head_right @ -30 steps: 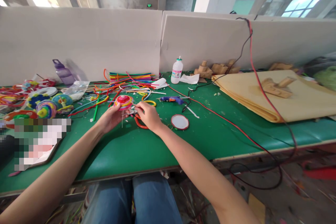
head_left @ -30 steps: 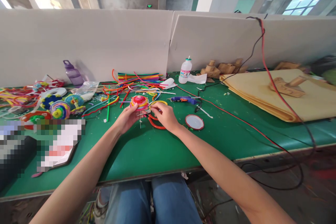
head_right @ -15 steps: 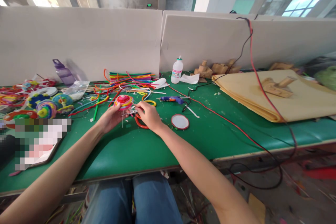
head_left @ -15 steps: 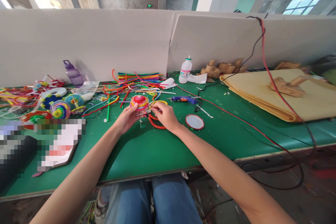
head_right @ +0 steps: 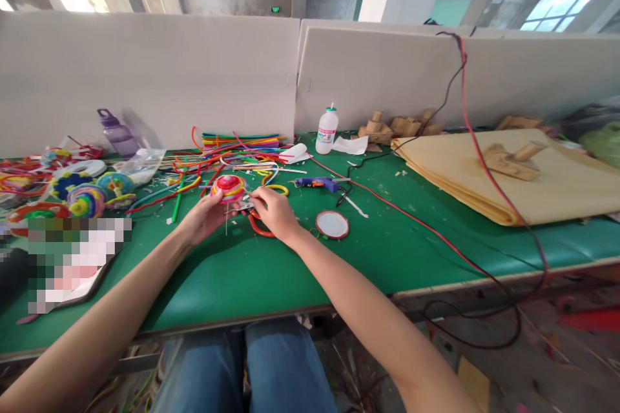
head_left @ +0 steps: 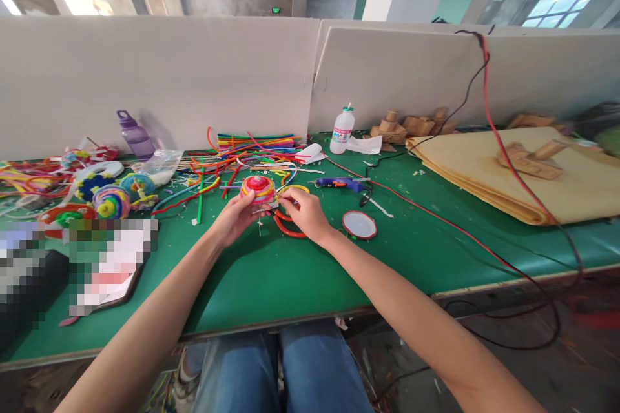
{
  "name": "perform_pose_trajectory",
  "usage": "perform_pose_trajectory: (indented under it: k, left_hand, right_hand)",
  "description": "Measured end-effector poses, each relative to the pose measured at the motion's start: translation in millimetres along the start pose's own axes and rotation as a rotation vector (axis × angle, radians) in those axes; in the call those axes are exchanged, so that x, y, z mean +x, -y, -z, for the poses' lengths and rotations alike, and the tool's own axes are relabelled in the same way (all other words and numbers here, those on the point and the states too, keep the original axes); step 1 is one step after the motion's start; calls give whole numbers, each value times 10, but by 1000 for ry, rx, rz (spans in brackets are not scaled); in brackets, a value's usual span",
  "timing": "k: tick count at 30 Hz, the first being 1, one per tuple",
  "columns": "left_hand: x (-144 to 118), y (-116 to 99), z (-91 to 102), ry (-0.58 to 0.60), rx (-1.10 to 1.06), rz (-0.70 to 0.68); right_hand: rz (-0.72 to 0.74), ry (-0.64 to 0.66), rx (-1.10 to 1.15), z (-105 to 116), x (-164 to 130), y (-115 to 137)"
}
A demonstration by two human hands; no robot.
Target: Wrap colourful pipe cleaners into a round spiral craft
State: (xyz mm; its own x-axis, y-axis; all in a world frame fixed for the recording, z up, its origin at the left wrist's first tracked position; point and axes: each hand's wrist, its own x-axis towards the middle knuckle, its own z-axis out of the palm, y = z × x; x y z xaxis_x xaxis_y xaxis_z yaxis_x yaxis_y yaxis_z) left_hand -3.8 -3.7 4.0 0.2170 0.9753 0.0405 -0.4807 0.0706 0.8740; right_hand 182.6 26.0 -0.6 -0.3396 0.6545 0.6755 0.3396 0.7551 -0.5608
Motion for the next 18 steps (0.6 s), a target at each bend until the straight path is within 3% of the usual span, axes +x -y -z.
perform_pose_trajectory:
  k: [18]
  left_hand:
    - [10,7,23,5,-14,10]
  right_hand:
    - [30,-6,0,14,9,16]
